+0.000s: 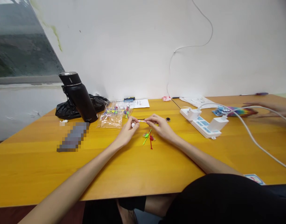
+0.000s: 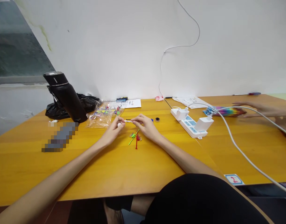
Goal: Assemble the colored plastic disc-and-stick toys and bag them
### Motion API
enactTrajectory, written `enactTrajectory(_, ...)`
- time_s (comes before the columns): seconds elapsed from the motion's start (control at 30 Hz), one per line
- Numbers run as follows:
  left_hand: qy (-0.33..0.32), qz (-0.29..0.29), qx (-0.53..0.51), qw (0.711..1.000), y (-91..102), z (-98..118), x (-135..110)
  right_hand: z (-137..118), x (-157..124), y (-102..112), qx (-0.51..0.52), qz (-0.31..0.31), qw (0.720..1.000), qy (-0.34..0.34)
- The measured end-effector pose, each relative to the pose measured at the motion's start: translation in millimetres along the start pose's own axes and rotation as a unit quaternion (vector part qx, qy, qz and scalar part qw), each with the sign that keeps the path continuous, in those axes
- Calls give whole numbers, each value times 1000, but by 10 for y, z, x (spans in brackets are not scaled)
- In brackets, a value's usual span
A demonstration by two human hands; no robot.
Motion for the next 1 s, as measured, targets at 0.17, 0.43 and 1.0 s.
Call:
enactTrajectory(0.17, -24, -34, 42, 998, 11, 70, -32, -53, -2, -30, 24, -28, 999, 7)
enactTrajectory(0.43, 4, 28, -39, 999, 107, -81, 59, 99, 20, 6, 120, 41, 990, -68)
enactTrajectory(1.0, 26, 48, -220, 974, 101, -63, 85, 180, 77, -1, 330, 51, 935, -121)
Point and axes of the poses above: each hand's wrist, its own x-axis towards the middle knuckle, its own y-axis out of the back of the hand, z = x × y, the point moved 1 cm from there along x, towards the middle knuckle, and after that the axes turned 13 degrees about -z, right-handed, at the moved point
